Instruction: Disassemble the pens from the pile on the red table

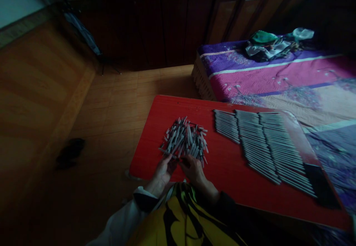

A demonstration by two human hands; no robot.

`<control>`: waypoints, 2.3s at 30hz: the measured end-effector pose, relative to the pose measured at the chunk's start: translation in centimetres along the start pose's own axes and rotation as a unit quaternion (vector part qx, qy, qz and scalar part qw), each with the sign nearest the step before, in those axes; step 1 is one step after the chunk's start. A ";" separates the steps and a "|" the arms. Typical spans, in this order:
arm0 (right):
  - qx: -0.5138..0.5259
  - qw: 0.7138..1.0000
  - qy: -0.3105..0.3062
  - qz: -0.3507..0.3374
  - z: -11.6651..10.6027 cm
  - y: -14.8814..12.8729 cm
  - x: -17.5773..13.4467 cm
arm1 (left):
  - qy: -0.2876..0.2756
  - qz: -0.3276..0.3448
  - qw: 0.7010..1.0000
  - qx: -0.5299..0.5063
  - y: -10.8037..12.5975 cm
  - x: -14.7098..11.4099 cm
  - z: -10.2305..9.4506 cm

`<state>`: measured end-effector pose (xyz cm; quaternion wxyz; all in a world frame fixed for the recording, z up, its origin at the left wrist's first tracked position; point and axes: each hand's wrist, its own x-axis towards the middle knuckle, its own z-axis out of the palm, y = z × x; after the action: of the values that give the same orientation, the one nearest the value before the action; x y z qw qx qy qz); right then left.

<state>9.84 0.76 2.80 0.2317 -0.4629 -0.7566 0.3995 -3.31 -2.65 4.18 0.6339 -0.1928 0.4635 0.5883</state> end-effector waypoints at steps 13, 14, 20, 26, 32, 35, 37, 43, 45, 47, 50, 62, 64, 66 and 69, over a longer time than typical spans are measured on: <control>-0.023 0.999 0.038 0.011 0.3 0.0 -0.1 | -0.030 0.040 0.999 0.019 -1.1 0.4 0.0; 0.004 0.998 0.042 0.040 0.3 -0.2 0.0 | -0.034 0.045 0.998 0.020 -1.2 0.5 -0.1; 0.294 0.925 0.016 0.241 0.9 -0.5 0.2 | -0.053 0.110 0.990 0.070 -1.5 1.1 -0.4; 0.268 0.938 0.011 0.220 0.9 0.0 0.2 | -0.039 0.122 0.988 0.087 -1.7 1.3 -0.5; 0.052 0.988 0.023 0.140 0.4 -0.3 0.4 | -0.048 0.136 0.985 0.094 -2.0 0.8 0.1; 0.136 0.977 -0.020 0.163 0.5 -0.5 0.3 | -0.055 0.141 0.983 0.105 -2.1 0.7 0.2; 0.201 0.962 -0.041 0.182 0.6 -0.5 0.2 | -0.057 0.140 0.983 0.106 -2.1 0.8 0.2; 0.172 0.973 -0.033 0.148 0.3 0.0 0.1 | -0.062 0.128 0.986 0.087 -2.1 1.0 -0.1; 0.128 0.982 -0.027 0.137 0.3 0.3 0.0 | -0.054 0.124 0.987 0.087 -2.1 1.0 -0.1; 0.093 0.987 -0.016 0.132 0.5 0.5 0.0 | -0.057 0.112 0.988 0.094 -2.1 0.9 0.0; 0.051 0.993 -0.012 0.106 0.5 0.5 -0.2 | -0.063 0.098 0.989 0.093 -2.2 1.0 -0.2; -0.103 0.990 -0.045 0.087 0.2 0.0 -0.3 | -0.045 0.089 0.991 0.089 -2.4 1.3 -0.9; -0.104 0.989 -0.048 0.092 0.2 0.1 -0.3 | -0.038 0.088 0.992 0.083 -2.4 1.2 -0.9; -0.117 0.988 -0.055 0.089 0.2 0.2 -0.3 | -0.028 0.086 0.992 0.084 -2.4 1.3 -0.9; -0.140 0.985 -0.063 0.075 0.3 0.3 -0.3 | -0.023 0.081 0.993 0.088 -2.4 1.4 -1.1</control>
<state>9.88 0.40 2.41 0.0862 -0.5199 -0.7814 0.3341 -1.64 -3.26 1.80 0.6095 -0.0846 0.5127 0.5987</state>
